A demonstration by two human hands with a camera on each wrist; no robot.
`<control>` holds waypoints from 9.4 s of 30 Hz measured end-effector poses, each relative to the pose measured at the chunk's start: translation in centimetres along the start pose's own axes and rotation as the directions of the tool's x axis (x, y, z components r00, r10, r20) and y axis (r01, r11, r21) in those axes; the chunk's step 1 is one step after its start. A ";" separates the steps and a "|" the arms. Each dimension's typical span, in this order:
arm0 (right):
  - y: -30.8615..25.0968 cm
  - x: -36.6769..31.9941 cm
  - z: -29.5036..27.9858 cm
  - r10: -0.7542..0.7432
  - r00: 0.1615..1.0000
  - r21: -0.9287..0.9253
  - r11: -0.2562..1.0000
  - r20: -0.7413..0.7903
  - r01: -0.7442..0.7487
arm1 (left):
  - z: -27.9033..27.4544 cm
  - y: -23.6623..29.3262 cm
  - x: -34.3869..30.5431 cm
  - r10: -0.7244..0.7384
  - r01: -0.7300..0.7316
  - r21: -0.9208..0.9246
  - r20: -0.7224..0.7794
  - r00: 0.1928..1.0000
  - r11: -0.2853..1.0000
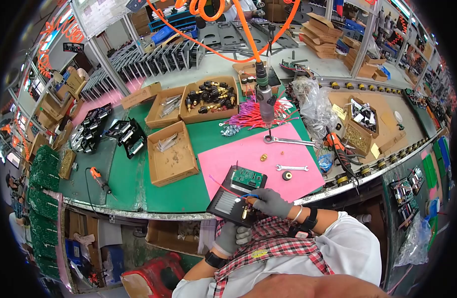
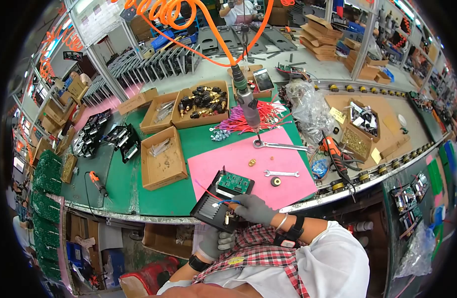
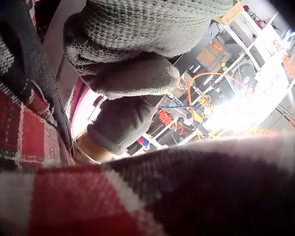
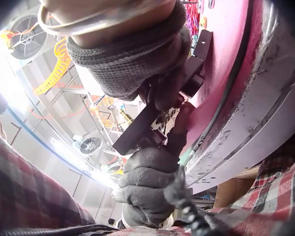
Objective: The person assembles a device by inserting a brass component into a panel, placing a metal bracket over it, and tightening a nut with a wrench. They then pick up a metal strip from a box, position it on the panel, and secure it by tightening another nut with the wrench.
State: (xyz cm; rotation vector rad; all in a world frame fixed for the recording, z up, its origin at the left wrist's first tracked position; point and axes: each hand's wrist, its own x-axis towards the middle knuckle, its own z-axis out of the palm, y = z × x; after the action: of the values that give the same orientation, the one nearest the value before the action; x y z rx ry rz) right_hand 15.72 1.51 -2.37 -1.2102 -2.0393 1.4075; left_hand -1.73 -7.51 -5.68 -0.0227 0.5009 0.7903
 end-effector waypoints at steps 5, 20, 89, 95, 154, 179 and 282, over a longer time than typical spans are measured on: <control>1.7 0.4 1.2 -0.202 0.971 -0.103 0.976 -0.127 0.190 | 0.2 0.1 -0.1 -0.019 0.015 0.042 0.084 0.996 0.999; 1.2 -0.1 1.3 -0.268 0.963 -0.110 0.959 -0.032 0.263 | 0.6 -0.5 -0.3 0.107 -0.104 0.143 -0.014 0.994 0.984; 5.6 -1.3 -0.2 -0.410 0.908 -0.688 0.634 0.088 0.353 | 0.6 0.7 -2.9 0.273 -0.259 0.382 0.016 0.962 0.887; 4.9 0.0 0.4 -0.331 0.940 -0.708 0.643 0.087 0.292 | -0.5 2.9 -2.1 0.143 -0.188 0.329 0.157 0.977 0.925; 5.4 -0.7 -5.4 -0.464 0.844 -0.526 0.805 -0.271 0.274 | -3.6 2.0 4.9 0.342 -0.397 0.435 0.202 0.918 0.808; 0.1 0.9 -2.3 -0.552 0.812 -0.409 0.708 0.188 0.576 | -3.5 1.6 5.4 0.412 -0.454 0.490 0.199 0.889 0.744; -4.3 5.6 -2.9 0.007 0.931 -0.568 0.794 0.365 0.216 | -2.7 1.7 5.3 0.327 -0.408 0.501 0.246 0.912 0.763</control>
State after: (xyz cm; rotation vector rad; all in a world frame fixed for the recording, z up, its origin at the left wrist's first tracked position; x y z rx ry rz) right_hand 12.80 7.15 1.83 -1.0831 -2.9116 0.9872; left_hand -0.89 -3.29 -10.16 0.6847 0.5863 1.0031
